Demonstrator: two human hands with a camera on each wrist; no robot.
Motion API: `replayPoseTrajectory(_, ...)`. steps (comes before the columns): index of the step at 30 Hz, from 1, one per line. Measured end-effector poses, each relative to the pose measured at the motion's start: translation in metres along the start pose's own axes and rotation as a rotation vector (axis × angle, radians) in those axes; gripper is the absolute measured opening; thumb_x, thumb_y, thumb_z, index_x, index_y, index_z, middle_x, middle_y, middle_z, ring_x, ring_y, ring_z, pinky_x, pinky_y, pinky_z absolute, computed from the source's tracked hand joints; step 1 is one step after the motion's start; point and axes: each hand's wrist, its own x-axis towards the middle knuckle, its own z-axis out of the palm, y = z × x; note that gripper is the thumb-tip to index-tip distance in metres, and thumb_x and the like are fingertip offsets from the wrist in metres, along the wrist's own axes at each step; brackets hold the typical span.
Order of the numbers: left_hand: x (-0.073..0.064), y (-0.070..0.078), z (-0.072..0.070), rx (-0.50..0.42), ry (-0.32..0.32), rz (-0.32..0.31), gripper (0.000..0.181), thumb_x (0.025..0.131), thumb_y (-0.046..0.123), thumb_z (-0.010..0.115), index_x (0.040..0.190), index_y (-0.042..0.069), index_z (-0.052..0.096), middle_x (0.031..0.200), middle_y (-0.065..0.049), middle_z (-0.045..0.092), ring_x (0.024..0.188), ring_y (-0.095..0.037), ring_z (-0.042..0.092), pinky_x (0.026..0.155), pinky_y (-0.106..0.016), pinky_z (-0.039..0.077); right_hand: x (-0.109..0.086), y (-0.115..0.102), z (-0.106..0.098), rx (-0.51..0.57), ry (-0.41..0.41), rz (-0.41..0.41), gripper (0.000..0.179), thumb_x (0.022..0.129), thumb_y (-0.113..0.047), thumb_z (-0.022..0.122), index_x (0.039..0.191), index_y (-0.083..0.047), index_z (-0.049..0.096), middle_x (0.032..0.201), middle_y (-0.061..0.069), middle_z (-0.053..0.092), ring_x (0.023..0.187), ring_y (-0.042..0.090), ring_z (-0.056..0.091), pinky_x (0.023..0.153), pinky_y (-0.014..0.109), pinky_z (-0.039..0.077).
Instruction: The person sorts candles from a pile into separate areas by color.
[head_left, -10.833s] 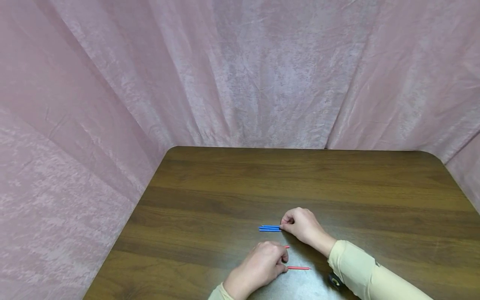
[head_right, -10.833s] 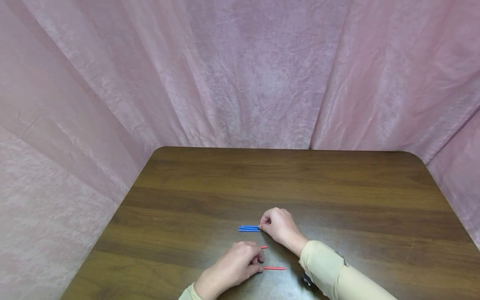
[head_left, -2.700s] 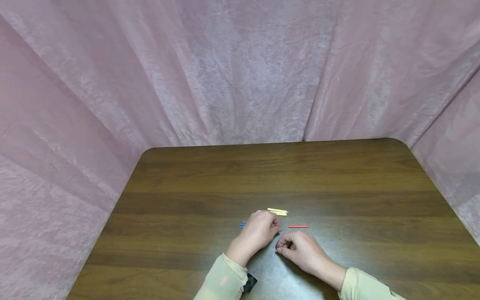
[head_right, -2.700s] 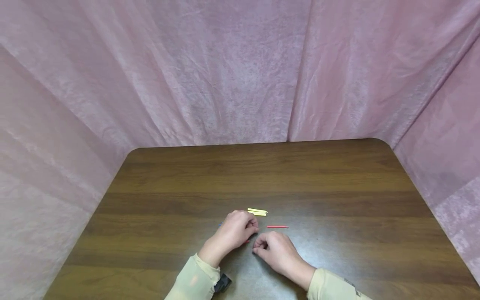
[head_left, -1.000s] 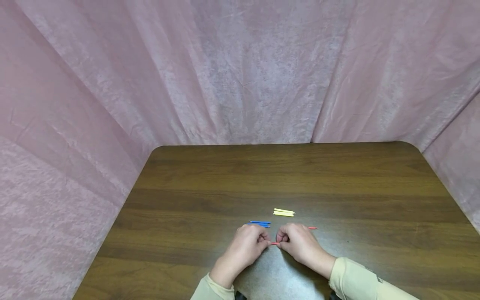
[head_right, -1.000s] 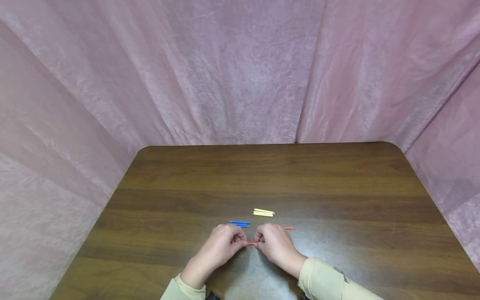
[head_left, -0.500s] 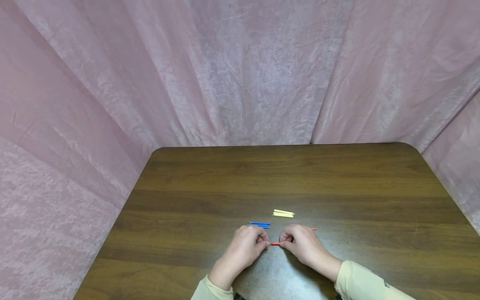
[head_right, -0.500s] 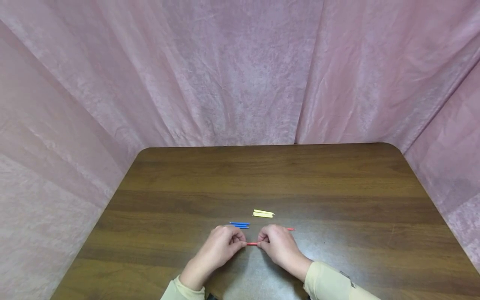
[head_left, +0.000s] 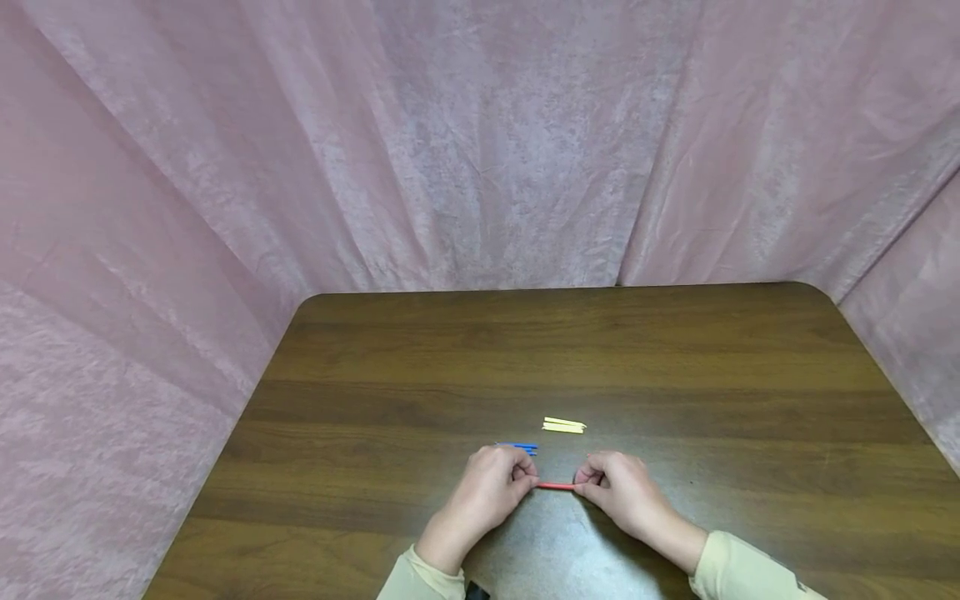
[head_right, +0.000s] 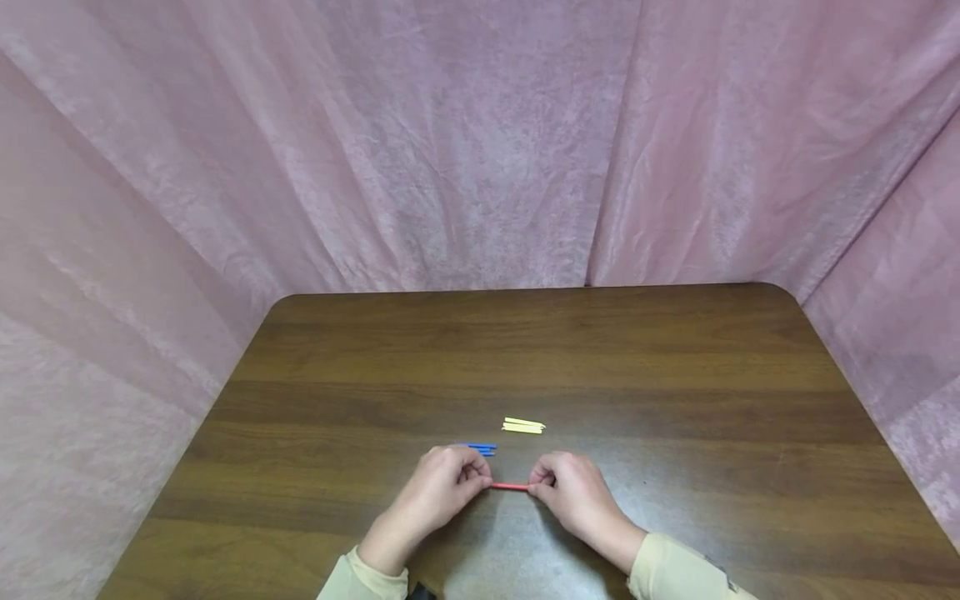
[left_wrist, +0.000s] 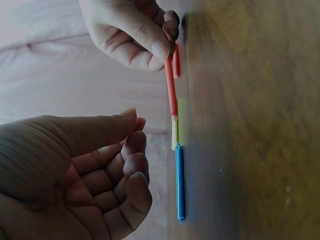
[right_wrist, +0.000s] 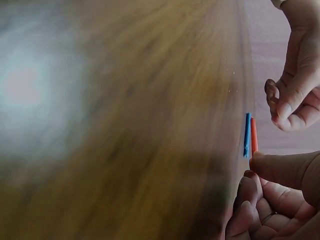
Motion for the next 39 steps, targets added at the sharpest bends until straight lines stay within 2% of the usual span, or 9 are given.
replayPoseTrajectory(8, 0.004, 0.0, 0.002, 0.022, 0.005, 0.024, 0.014, 0.078, 0.011, 0.077, 0.071, 0.018, 0.068, 0.06, 0.017, 0.052, 0.058, 0.005, 0.044, 0.06, -0.016, 0.037, -0.006, 0.01, -0.012, 0.024, 0.016, 0.06, 0.019, 0.077, -0.008, 0.079, 0.07, -0.019, 0.065, 0.064, -0.014, 0.054, 0.057, -0.002, 0.048, 0.058, 0.023, 0.041)
replayPoseTrajectory(17, 0.005, 0.003, 0.006, -0.011, -0.017, 0.01, 0.016, 0.079, 0.01, 0.077, 0.07, 0.019, 0.066, 0.06, 0.017, 0.052, 0.06, 0.005, 0.045, 0.061, -0.016, 0.039, -0.01, 0.018, -0.027, 0.052, 0.011, 0.141, 0.015, 0.079, -0.007, 0.077, 0.074, -0.017, 0.067, 0.067, -0.011, 0.056, 0.061, 0.002, 0.051, 0.06, 0.024, 0.042)
replayPoseTrajectory(27, 0.005, 0.004, 0.007, -0.023, -0.022, 0.006, 0.017, 0.079, 0.009, 0.077, 0.07, 0.019, 0.066, 0.06, 0.017, 0.052, 0.058, 0.005, 0.045, 0.06, -0.016, 0.039, -0.008, 0.029, -0.037, 0.021, 0.004, 0.15, 0.012, 0.08, -0.008, 0.076, 0.076, -0.017, 0.068, 0.067, -0.011, 0.057, 0.061, 0.003, 0.05, 0.061, 0.024, 0.04)
replayPoseTrajectory(39, 0.003, 0.003, 0.011, 0.004, -0.022, 0.023, 0.016, 0.079, 0.01, 0.077, 0.07, 0.019, 0.067, 0.059, 0.018, 0.05, 0.058, 0.006, 0.044, 0.06, -0.016, 0.038, -0.005, 0.038, -0.041, -0.006, 0.033, 0.152, 0.014, 0.08, -0.009, 0.076, 0.074, -0.017, 0.067, 0.066, -0.011, 0.058, 0.059, 0.004, 0.049, 0.059, 0.025, 0.04)
